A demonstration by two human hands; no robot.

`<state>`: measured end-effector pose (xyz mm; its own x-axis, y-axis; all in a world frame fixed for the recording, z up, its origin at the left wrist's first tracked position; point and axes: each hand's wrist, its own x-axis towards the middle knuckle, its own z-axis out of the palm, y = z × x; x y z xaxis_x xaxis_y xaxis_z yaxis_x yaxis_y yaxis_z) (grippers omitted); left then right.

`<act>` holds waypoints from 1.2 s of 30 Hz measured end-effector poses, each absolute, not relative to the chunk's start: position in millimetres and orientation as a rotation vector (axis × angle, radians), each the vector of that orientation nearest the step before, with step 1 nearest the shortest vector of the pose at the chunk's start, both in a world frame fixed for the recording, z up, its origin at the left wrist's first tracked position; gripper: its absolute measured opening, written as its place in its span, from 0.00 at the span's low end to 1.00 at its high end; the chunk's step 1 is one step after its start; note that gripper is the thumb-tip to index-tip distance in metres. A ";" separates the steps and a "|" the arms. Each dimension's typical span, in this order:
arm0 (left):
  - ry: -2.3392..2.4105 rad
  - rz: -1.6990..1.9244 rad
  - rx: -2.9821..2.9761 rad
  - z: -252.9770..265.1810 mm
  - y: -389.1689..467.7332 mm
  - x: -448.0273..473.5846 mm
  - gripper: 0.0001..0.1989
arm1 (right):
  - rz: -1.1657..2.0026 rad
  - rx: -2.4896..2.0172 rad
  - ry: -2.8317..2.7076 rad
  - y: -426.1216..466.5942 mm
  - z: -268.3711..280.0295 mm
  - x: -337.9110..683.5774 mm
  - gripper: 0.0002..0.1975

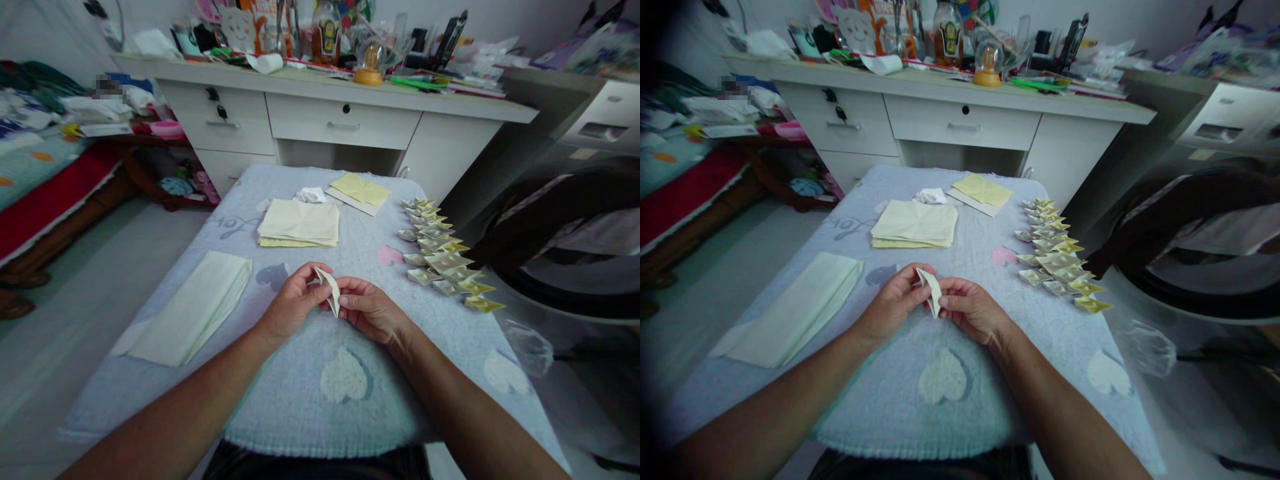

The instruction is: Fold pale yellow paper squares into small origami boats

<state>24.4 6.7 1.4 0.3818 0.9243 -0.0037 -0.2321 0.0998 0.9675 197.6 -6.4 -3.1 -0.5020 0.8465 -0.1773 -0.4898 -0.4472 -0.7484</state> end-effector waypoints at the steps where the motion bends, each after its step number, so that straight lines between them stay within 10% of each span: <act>1: 0.769 1.000 1.139 0.5 6.8 24.6 0.14 | 2.025 -0.686 -0.802 -6.4 -3.3 197.8 0.15; 36: 0.724 0.963 1.111 2.7 5.7 24.8 0.14 | 2.000 -0.591 -0.884 -8.1 0.6 197.9 0.14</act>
<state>24.8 5.7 2.7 0.4231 0.9060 -0.0156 -0.2663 0.1408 0.9536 197.9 -8.1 0.6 -0.5280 0.8456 -0.0779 -0.5117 -0.3901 -0.7655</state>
